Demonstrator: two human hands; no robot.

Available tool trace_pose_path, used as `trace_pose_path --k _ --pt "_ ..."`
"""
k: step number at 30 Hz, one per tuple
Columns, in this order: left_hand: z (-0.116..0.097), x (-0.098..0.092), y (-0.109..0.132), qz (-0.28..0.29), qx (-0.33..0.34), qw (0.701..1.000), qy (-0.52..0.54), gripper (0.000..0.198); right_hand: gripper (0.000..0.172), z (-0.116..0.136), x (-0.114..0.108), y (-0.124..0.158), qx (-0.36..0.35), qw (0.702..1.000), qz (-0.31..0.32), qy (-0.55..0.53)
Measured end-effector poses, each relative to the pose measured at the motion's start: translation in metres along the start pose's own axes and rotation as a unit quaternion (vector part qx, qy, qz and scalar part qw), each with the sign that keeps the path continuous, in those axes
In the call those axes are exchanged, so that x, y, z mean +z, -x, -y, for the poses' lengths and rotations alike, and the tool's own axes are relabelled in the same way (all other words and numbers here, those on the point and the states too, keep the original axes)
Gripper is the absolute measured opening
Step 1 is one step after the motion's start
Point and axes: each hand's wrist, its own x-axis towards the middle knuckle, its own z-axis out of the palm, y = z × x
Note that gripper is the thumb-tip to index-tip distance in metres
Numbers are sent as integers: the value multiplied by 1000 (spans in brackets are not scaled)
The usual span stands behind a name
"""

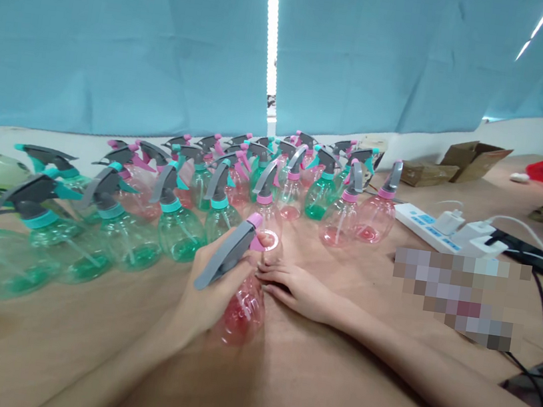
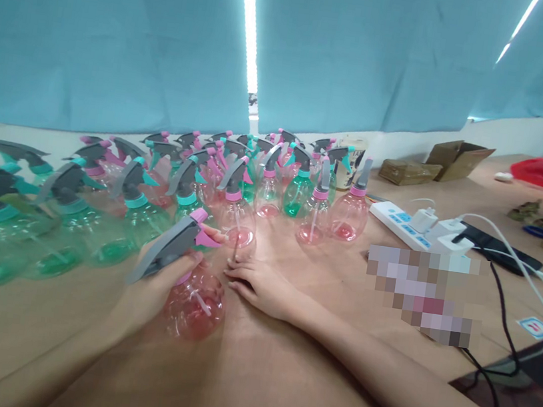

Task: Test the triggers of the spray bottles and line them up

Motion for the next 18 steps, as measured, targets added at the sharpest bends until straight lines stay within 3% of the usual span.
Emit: trace_pose_path --k 18 --pt "0 1 -1 -6 14 1000 26 19 31 -1 1 0 -3 1000 -3 0"
